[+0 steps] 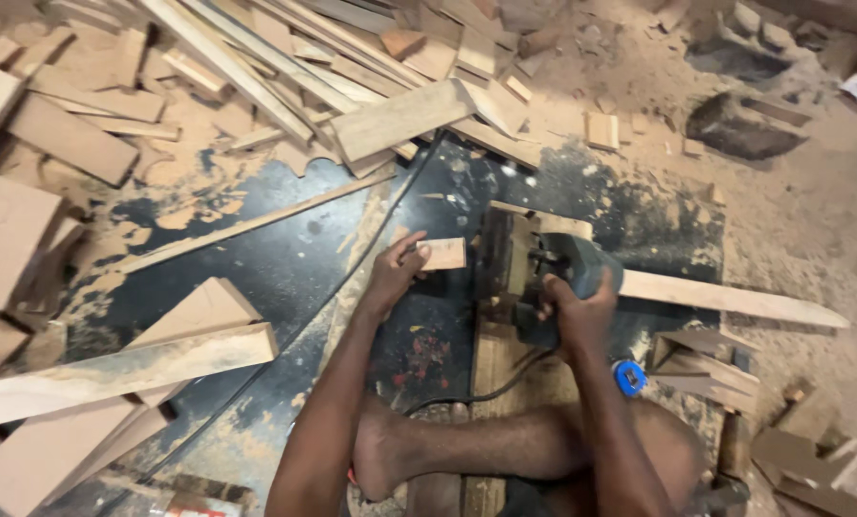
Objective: The person measures and marks a wooden plank with a tape measure and pencil, then uses a handheld circular saw to cut the plank. The person repeats this process for a second plank, measuring, marking, and cutting it to size.
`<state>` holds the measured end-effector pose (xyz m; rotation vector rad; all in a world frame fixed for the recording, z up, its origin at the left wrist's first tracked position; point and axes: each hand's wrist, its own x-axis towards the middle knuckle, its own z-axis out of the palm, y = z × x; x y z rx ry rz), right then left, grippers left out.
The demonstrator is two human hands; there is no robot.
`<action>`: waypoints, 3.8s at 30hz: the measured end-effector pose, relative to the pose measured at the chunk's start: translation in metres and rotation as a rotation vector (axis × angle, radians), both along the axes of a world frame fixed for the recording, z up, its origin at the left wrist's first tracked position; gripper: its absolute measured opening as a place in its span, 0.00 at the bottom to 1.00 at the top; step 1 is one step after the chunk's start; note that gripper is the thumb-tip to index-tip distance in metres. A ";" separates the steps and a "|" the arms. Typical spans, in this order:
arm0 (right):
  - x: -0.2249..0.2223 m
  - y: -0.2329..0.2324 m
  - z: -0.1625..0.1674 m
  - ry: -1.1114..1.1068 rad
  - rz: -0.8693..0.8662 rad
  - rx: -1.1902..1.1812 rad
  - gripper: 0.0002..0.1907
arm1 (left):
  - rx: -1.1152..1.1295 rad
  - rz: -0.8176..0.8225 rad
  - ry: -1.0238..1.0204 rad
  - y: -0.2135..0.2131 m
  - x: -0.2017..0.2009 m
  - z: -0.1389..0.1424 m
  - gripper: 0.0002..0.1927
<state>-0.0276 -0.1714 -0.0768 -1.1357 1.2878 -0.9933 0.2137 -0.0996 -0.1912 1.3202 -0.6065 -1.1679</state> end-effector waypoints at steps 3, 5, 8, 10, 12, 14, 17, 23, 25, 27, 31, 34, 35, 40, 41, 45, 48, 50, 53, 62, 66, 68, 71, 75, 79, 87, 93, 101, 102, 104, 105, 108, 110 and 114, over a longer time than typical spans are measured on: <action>0.009 0.003 0.020 0.021 0.015 -0.005 0.28 | 0.036 0.028 0.019 0.022 0.009 -0.009 0.25; 0.013 0.009 0.035 0.046 0.053 0.010 0.17 | 0.032 0.105 0.086 0.042 0.012 -0.016 0.23; 0.025 0.017 0.050 -0.011 0.106 0.042 0.17 | -0.056 0.241 0.130 0.067 0.012 -0.021 0.22; 0.036 0.017 0.056 -0.125 0.122 0.099 0.16 | -0.054 0.329 0.155 0.088 0.005 -0.023 0.22; 0.051 0.015 0.056 -0.221 0.150 0.146 0.14 | -0.005 0.411 0.176 0.108 -0.004 -0.024 0.22; 0.066 0.011 0.053 -0.294 0.178 0.191 0.12 | -0.117 0.490 0.152 0.128 -0.015 -0.025 0.20; 0.094 0.000 0.040 -0.414 0.231 0.339 0.09 | -0.030 0.532 0.140 0.165 -0.038 -0.029 0.17; 0.157 -0.027 -0.016 -0.540 0.278 0.587 0.06 | -0.070 0.615 0.066 0.201 -0.087 -0.043 0.19; 0.173 -0.032 -0.036 -0.585 0.326 0.676 0.07 | -0.016 0.613 0.132 0.198 -0.088 -0.050 0.22; 0.184 -0.035 -0.051 -0.615 0.355 0.765 0.07 | 0.161 0.562 0.198 0.197 -0.088 -0.054 0.24; 0.198 -0.042 -0.070 -0.609 0.359 0.859 0.05 | 0.029 0.498 0.143 0.193 -0.083 -0.059 0.26; 0.200 -0.058 -0.071 -0.650 0.385 0.896 0.07 | 0.079 0.491 0.142 0.193 -0.084 -0.059 0.25; 0.200 -0.066 -0.069 -0.682 0.399 0.900 0.08 | 0.096 0.486 0.150 0.193 -0.085 -0.058 0.24; 0.205 -0.096 -0.051 -0.487 0.405 0.785 0.08 | 0.113 0.396 0.039 0.186 -0.088 -0.052 0.34; 0.207 -0.103 -0.047 -0.411 0.416 0.722 0.10 | 0.067 0.396 0.016 0.185 -0.088 -0.051 0.40; 0.209 -0.129 -0.041 -0.253 0.453 0.533 0.11 | -0.104 0.333 -0.754 0.183 -0.084 -0.053 0.42; 0.207 -0.150 -0.046 -0.134 0.519 0.573 0.17 | 0.063 0.301 0.033 0.182 -0.080 -0.055 0.47; 0.209 -0.160 -0.050 -0.129 0.543 0.583 0.21 | 0.146 0.261 0.095 0.181 -0.076 -0.052 0.43; 0.204 -0.155 -0.047 -0.074 0.610 0.576 0.26 | 0.058 0.248 -0.039 0.177 -0.069 -0.035 0.40; 0.081 -0.007 0.006 0.009 0.866 0.220 0.23 | 0.091 0.123 -0.383 0.139 -0.046 0.074 0.31; 0.049 0.030 0.015 -0.055 0.855 0.369 0.22 | -0.089 0.094 -0.741 0.116 -0.059 0.126 0.28; 0.025 0.035 0.020 -0.180 0.840 0.413 0.23 | -0.161 0.064 -0.783 0.112 -0.071 0.151 0.23; -0.012 0.037 0.029 -0.469 0.792 0.519 0.23 | -0.208 -0.001 -0.799 0.108 -0.089 0.180 0.19; -0.057 0.053 0.039 -0.724 0.653 0.540 0.22 | -0.083 -0.068 -0.791 0.105 -0.115 0.201 0.20; -0.106 0.075 0.038 -0.820 0.383 0.578 0.20 | -0.142 -0.101 -0.648 0.097 -0.140 0.200 0.20; -0.273 0.122 0.029 0.053 -0.152 -0.287 0.21 | -0.042 -0.060 -0.307 0.098 -0.149 0.204 0.24; -0.368 0.078 0.013 0.567 -0.595 -0.101 0.43 | 0.029 -0.026 -0.341 0.090 -0.162 0.235 0.21; -0.345 0.014 0.002 0.945 -0.439 -0.239 0.58 | -0.036 -0.105 -0.304 0.087 -0.168 0.278 0.22; -0.344 0.011 0.001 0.924 -0.420 -0.183 0.50 | -0.015 -0.124 -0.333 0.088 -0.164 0.281 0.22; -0.348 0.009 0.000 0.836 -0.423 -0.129 0.38 | -0.007 -0.153 -0.386 0.089 -0.157 0.283 0.22; -0.352 0.011 0.003 0.767 -0.442 -0.127 0.35 | 0.000 -0.169 -0.411 0.090 -0.154 0.282 0.21; -0.360 0.024 0.019 0.627 -0.474 -0.178 0.25 | -0.061 -0.175 -0.410 0.090 -0.150 0.277 0.21; -0.361 0.043 0.036 0.572 -0.397 -0.267 0.23 | -0.142 -0.205 -0.374 0.087 -0.152 0.273 0.22; -0.347 0.056 0.068 0.496 -0.096 -0.456 0.26 | -0.190 -0.243 -0.363 0.071 -0.169 0.267 0.22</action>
